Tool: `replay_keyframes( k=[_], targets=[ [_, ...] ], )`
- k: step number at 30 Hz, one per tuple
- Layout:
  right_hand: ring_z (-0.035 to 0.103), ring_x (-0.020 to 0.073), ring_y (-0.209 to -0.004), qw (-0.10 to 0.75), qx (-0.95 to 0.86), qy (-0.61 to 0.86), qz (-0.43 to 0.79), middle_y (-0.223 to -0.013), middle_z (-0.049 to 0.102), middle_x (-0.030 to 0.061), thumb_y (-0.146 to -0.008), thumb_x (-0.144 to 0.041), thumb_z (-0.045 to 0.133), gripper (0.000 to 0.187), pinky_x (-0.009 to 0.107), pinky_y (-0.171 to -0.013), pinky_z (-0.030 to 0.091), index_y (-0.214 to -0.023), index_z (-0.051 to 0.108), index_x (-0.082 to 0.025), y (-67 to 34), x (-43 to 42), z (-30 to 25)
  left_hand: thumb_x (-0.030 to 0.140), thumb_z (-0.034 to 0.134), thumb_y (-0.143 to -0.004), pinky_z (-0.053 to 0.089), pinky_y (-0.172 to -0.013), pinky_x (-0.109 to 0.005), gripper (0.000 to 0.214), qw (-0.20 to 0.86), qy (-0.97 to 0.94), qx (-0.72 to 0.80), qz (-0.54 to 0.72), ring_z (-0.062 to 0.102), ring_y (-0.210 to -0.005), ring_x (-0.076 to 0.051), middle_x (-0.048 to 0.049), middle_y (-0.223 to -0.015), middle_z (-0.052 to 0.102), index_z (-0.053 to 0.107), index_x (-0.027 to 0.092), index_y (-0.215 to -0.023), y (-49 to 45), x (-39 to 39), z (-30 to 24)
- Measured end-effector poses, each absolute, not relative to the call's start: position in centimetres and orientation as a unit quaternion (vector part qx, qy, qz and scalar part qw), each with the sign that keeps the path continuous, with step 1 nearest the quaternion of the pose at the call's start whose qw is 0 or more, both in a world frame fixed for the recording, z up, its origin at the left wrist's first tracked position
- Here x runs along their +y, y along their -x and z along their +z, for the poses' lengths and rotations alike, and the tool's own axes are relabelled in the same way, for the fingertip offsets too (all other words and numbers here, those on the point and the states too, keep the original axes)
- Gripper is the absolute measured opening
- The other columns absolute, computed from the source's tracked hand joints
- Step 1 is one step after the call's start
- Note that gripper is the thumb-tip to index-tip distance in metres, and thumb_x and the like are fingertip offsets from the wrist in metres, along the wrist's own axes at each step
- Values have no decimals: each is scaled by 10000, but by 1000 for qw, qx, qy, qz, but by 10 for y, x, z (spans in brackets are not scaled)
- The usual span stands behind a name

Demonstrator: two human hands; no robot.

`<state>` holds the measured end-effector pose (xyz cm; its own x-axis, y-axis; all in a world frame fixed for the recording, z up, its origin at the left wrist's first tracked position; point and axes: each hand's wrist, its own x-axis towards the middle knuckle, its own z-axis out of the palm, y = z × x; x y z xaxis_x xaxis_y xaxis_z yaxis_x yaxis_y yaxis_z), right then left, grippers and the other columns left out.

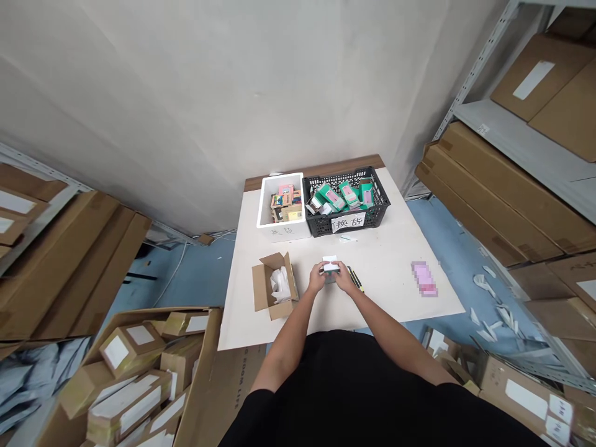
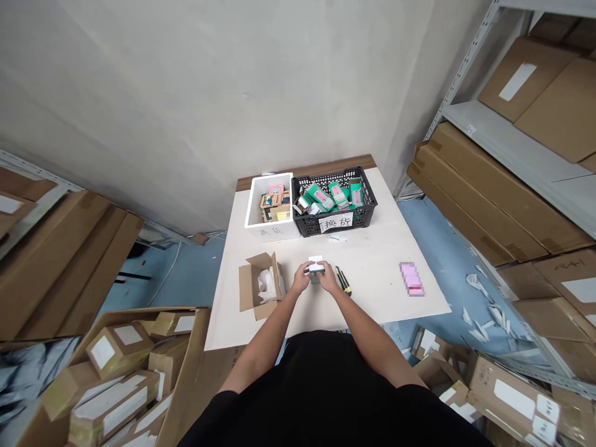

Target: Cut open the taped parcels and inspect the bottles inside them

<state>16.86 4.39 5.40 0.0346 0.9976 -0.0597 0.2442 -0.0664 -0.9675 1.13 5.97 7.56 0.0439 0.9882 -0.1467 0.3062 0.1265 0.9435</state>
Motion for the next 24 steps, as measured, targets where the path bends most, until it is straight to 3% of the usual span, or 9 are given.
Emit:
replay_keyframes(
  k=[6,10,13,19,24],
  targets=[
    [637,243,-1144,472,-549,566,395,-1271,653,87,-902,-281,561,411,384,-960,570,-1297,675,-265,-183,90,109,98,684,-843,561,-1083,-437,484,429,-612,526,406,668,-1203,-233,-87,-1263,690,730,249,-1300,-19,112,122],
    [635,273,-1131,484,-599,546,330,-1269,647,108,-982,-408,570,419,394,-929,581,-1359,688,-268,-205,152,179,225,676,-935,567,-1070,-441,499,394,-659,474,432,668,-1181,-237,-110,-1321,667,661,256,-1432,-32,177,182],
    [632,287,-1139,492,-635,532,270,-1291,660,110,-1008,-480,562,493,431,-1002,558,-1448,641,-272,-224,211,238,254,667,-961,521,-1132,-467,579,368,-679,441,458,647,-1243,-257,-126,-1429,631,572,253,-1532,-48,235,237],
    [503,325,-1419,495,-651,538,203,-1543,564,136,-972,-454,591,703,520,-1243,365,-1625,438,-241,-252,293,322,262,628,-999,394,-1248,-488,746,315,-667,447,506,498,-1461,-281,-89,-1723,362,323,304,-1678,-62,305,324],
    [476,322,-1467,493,-646,552,184,-1575,540,135,-921,-355,612,731,530,-1263,343,-1621,437,-237,-251,281,324,227,630,-962,372,-1269,-483,751,270,-681,451,510,422,-1527,-278,-67,-1711,384,364,319,-1658,-47,290,335]
  ],
)
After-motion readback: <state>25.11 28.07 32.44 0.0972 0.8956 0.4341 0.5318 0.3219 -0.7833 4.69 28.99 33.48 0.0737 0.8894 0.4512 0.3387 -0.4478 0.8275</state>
